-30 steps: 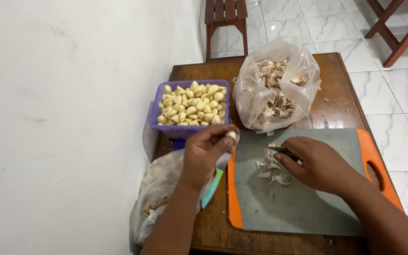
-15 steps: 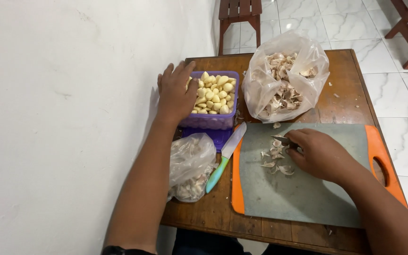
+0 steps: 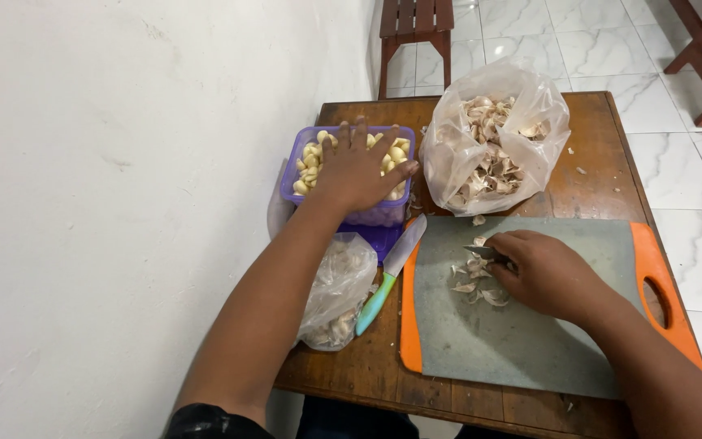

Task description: A person is peeling garlic cloves by trimming the ends with a knife and removing the skin manually.

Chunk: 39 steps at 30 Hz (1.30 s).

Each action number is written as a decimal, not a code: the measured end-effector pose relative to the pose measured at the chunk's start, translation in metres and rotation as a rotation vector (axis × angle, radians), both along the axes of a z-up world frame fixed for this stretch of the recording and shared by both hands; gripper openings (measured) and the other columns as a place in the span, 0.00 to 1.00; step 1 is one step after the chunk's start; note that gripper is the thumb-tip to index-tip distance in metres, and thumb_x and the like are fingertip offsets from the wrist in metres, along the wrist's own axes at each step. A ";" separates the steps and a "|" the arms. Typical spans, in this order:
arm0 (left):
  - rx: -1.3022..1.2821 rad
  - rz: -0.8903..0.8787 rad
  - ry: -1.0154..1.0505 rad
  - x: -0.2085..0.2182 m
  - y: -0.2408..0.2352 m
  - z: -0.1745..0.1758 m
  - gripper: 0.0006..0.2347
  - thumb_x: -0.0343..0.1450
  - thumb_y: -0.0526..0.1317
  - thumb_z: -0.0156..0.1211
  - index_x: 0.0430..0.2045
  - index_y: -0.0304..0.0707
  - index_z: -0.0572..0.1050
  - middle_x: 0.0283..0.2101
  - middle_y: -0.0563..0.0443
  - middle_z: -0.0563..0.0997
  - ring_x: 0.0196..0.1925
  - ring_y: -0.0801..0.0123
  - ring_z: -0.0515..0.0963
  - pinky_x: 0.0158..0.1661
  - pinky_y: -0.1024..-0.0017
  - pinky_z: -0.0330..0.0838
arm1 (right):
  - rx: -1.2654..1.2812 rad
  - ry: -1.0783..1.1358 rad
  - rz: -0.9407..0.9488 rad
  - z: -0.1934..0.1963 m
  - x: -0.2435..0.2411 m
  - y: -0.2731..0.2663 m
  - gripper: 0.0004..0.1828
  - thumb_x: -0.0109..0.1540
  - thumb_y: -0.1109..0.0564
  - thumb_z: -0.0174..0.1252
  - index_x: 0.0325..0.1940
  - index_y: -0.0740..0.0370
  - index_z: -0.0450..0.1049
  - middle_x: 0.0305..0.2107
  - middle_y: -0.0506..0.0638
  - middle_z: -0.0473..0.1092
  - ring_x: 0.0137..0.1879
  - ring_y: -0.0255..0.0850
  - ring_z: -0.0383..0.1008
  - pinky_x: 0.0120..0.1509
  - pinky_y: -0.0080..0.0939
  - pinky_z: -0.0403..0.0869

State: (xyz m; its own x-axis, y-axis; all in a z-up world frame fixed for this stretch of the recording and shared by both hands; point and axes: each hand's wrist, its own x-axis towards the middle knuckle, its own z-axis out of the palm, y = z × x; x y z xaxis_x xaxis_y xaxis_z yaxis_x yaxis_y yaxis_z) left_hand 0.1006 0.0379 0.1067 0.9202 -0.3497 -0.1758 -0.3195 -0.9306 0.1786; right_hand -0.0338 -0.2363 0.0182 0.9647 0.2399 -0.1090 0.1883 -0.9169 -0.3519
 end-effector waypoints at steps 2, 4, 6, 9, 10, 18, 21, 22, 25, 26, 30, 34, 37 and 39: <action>0.001 -0.002 -0.003 -0.001 0.004 0.002 0.31 0.74 0.65 0.25 0.75 0.71 0.47 0.81 0.42 0.38 0.81 0.39 0.32 0.71 0.34 0.26 | -0.006 -0.005 0.006 0.000 0.000 0.000 0.10 0.63 0.48 0.57 0.46 0.51 0.75 0.35 0.47 0.76 0.41 0.46 0.75 0.41 0.49 0.71; 0.004 -0.006 -0.006 -0.001 0.011 0.002 0.26 0.76 0.60 0.23 0.74 0.77 0.50 0.81 0.48 0.39 0.81 0.42 0.33 0.71 0.33 0.26 | -0.010 -0.009 0.010 0.001 0.000 0.000 0.11 0.63 0.48 0.57 0.47 0.50 0.75 0.35 0.47 0.76 0.42 0.47 0.76 0.42 0.49 0.71; 0.032 -0.034 -0.054 0.001 0.021 -0.002 0.24 0.78 0.53 0.30 0.75 0.76 0.48 0.82 0.52 0.39 0.81 0.40 0.38 0.70 0.30 0.33 | 0.004 -0.026 0.022 0.004 -0.001 0.001 0.06 0.62 0.50 0.57 0.40 0.51 0.74 0.32 0.47 0.75 0.40 0.46 0.74 0.41 0.48 0.70; -0.033 0.017 -0.025 -0.001 0.041 -0.008 0.29 0.77 0.60 0.29 0.77 0.69 0.39 0.81 0.42 0.35 0.82 0.48 0.32 0.72 0.38 0.30 | 0.031 -0.012 0.028 0.009 -0.002 0.001 0.05 0.62 0.50 0.58 0.37 0.51 0.75 0.32 0.45 0.76 0.38 0.43 0.74 0.41 0.45 0.70; -0.033 0.018 -0.025 -0.002 0.043 -0.010 0.29 0.77 0.60 0.29 0.77 0.69 0.39 0.81 0.42 0.35 0.82 0.48 0.32 0.72 0.38 0.30 | 0.031 -0.012 0.029 0.008 -0.001 0.000 0.05 0.62 0.50 0.58 0.37 0.51 0.75 0.32 0.45 0.76 0.38 0.43 0.74 0.41 0.45 0.70; -0.117 0.022 -0.131 -0.025 0.041 -0.001 0.33 0.73 0.68 0.30 0.75 0.66 0.51 0.80 0.40 0.37 0.80 0.40 0.38 0.71 0.36 0.28 | 0.066 0.085 -0.134 0.016 -0.004 -0.004 0.09 0.65 0.49 0.57 0.38 0.55 0.68 0.22 0.55 0.75 0.28 0.52 0.71 0.36 0.49 0.64; -0.142 -0.052 -0.172 -0.038 0.033 0.007 0.33 0.76 0.64 0.33 0.77 0.54 0.46 0.80 0.34 0.38 0.81 0.44 0.38 0.72 0.40 0.30 | 0.146 0.126 -0.164 0.028 -0.009 -0.002 0.06 0.67 0.53 0.53 0.41 0.54 0.65 0.32 0.48 0.84 0.32 0.51 0.78 0.40 0.45 0.69; -0.143 -0.047 -0.172 -0.047 0.034 0.011 0.33 0.76 0.64 0.33 0.77 0.54 0.46 0.80 0.34 0.38 0.81 0.44 0.38 0.72 0.40 0.30 | 0.145 0.126 -0.159 0.027 -0.009 -0.003 0.06 0.67 0.53 0.53 0.41 0.54 0.65 0.32 0.48 0.84 0.32 0.51 0.78 0.40 0.45 0.69; -0.265 -0.152 -0.169 -0.082 0.039 0.032 0.26 0.78 0.49 0.47 0.74 0.49 0.56 0.77 0.33 0.52 0.78 0.41 0.48 0.71 0.47 0.43 | 0.146 0.111 -0.169 0.028 -0.007 -0.004 0.11 0.64 0.53 0.59 0.50 0.49 0.71 0.30 0.46 0.83 0.32 0.44 0.78 0.42 0.41 0.72; -0.325 -0.146 -0.116 -0.099 0.042 0.045 0.24 0.77 0.47 0.49 0.71 0.52 0.62 0.75 0.43 0.59 0.77 0.49 0.54 0.69 0.48 0.50 | 0.137 0.107 -0.168 0.029 -0.008 -0.003 0.10 0.61 0.54 0.62 0.46 0.50 0.72 0.30 0.45 0.82 0.33 0.43 0.77 0.43 0.41 0.71; -0.515 -0.237 -0.180 -0.157 0.070 0.062 0.11 0.72 0.45 0.58 0.43 0.49 0.84 0.45 0.60 0.89 0.48 0.67 0.85 0.45 0.67 0.73 | 0.053 0.030 -0.089 0.025 -0.007 -0.002 0.09 0.59 0.50 0.65 0.40 0.53 0.75 0.34 0.44 0.74 0.37 0.42 0.73 0.43 0.42 0.70; -0.676 -0.339 -0.075 -0.218 0.116 0.048 0.06 0.72 0.43 0.61 0.32 0.47 0.83 0.34 0.57 0.87 0.38 0.68 0.84 0.44 0.68 0.74 | 0.032 0.154 -0.155 0.046 -0.013 0.016 0.09 0.63 0.47 0.63 0.37 0.53 0.77 0.24 0.46 0.78 0.30 0.40 0.74 0.39 0.40 0.67; -0.493 -0.029 -0.036 -0.243 0.133 0.002 0.12 0.74 0.47 0.54 0.37 0.46 0.84 0.40 0.57 0.88 0.45 0.67 0.84 0.46 0.67 0.75 | -0.067 0.179 -0.157 0.049 -0.014 0.022 0.12 0.63 0.46 0.58 0.46 0.47 0.82 0.32 0.46 0.81 0.37 0.43 0.79 0.44 0.42 0.70; -0.264 0.222 -0.253 -0.254 0.132 -0.032 0.21 0.70 0.55 0.64 0.48 0.40 0.79 0.46 0.46 0.82 0.51 0.50 0.77 0.49 0.51 0.72 | -0.056 0.106 -0.128 0.040 -0.015 0.019 0.23 0.63 0.45 0.59 0.62 0.45 0.76 0.52 0.41 0.75 0.52 0.41 0.81 0.54 0.46 0.79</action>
